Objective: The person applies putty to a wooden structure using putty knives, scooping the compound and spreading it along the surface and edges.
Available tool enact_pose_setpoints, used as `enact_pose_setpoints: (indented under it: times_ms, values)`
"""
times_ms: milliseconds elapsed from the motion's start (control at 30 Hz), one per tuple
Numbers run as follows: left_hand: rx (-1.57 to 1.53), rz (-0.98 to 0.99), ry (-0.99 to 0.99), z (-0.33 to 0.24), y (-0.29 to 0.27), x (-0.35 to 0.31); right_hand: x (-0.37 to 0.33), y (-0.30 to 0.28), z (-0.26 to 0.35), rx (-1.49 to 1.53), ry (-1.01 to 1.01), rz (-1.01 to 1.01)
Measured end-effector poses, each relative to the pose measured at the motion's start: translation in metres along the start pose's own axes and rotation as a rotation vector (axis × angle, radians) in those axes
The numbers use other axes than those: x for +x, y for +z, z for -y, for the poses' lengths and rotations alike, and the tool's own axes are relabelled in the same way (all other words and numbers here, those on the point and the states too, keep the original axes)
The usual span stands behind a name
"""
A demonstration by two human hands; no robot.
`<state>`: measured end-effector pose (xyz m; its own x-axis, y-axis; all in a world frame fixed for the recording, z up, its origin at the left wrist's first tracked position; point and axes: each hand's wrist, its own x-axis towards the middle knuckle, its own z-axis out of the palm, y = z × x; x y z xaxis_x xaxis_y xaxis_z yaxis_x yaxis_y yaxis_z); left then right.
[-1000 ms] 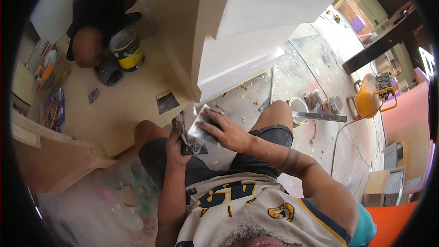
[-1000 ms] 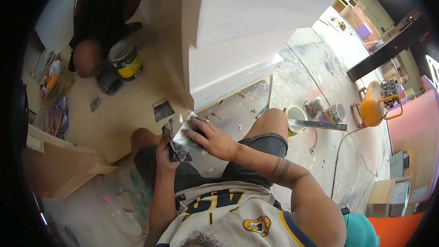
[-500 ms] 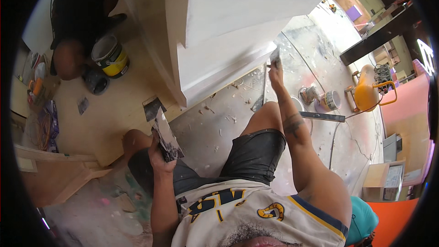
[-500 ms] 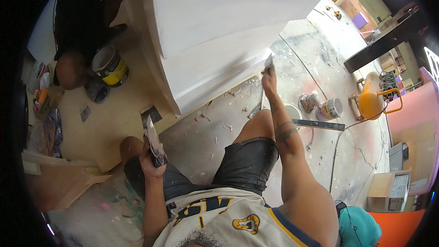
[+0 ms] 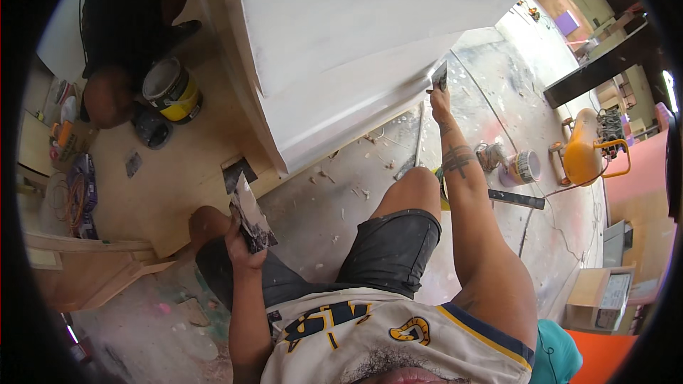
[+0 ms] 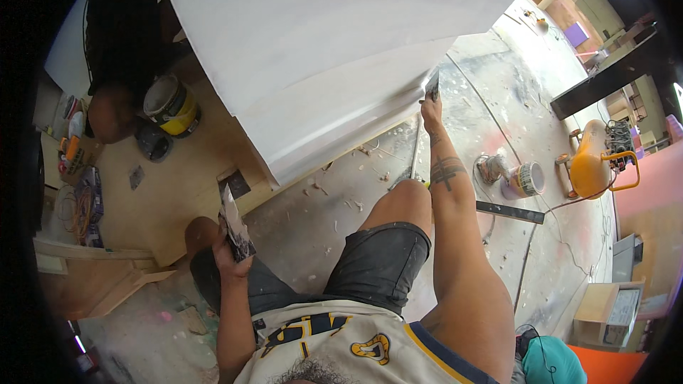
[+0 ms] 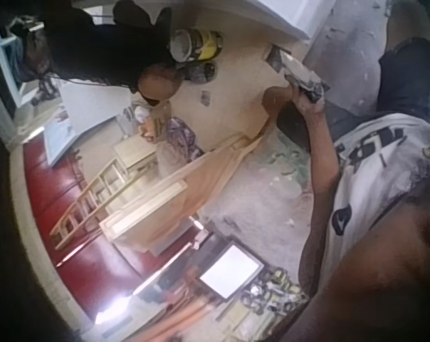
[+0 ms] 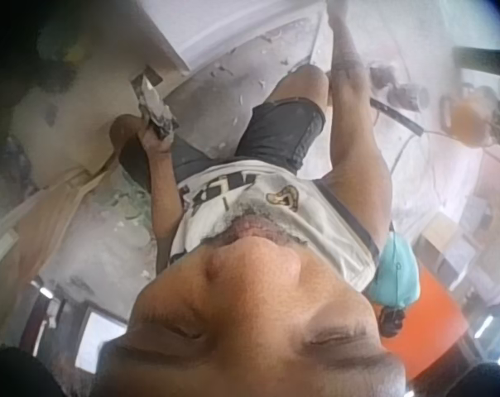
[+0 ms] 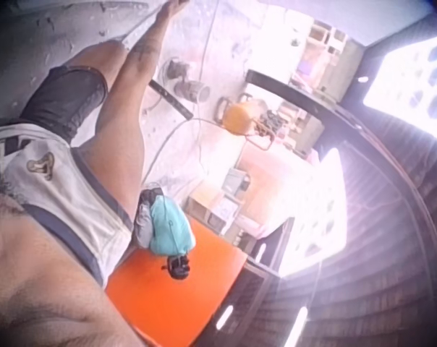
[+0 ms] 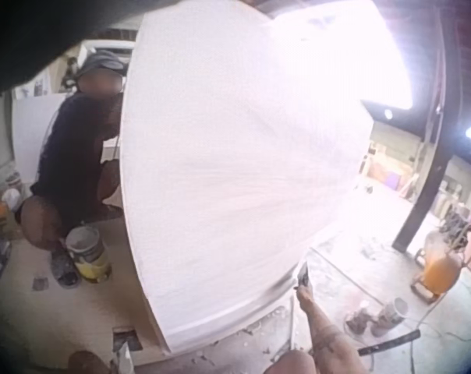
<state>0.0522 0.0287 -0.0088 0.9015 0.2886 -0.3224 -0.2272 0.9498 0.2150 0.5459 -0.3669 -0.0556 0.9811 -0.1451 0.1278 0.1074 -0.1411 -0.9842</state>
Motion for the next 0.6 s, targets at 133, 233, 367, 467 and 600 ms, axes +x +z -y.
enact_pose_setpoints:
  times_ms: [133, 233, 367, 467, 600]
  values:
    - [0.051, -0.074, 0.039, 0.000, 0.002, 0.001, 0.004, 0.007, -0.003, -0.044, 0.050, 0.068]
    - [0.066, -0.062, 0.009, -0.001, -0.003, 0.002, 0.006, 0.007, -0.001, -0.044, 0.038, 0.054]
    - [0.087, -0.052, 0.030, -0.003, -0.007, 0.002, 0.001, 0.015, 0.005, -0.054, 0.043, 0.083]
    - [0.063, -0.039, 0.020, -0.002, -0.006, 0.002, -0.004, 0.018, 0.008, -0.064, 0.022, 0.098]
    - [0.092, -0.047, 0.048, -0.004, -0.008, -0.002, -0.018, 0.030, 0.009, -0.096, 0.037, 0.173]
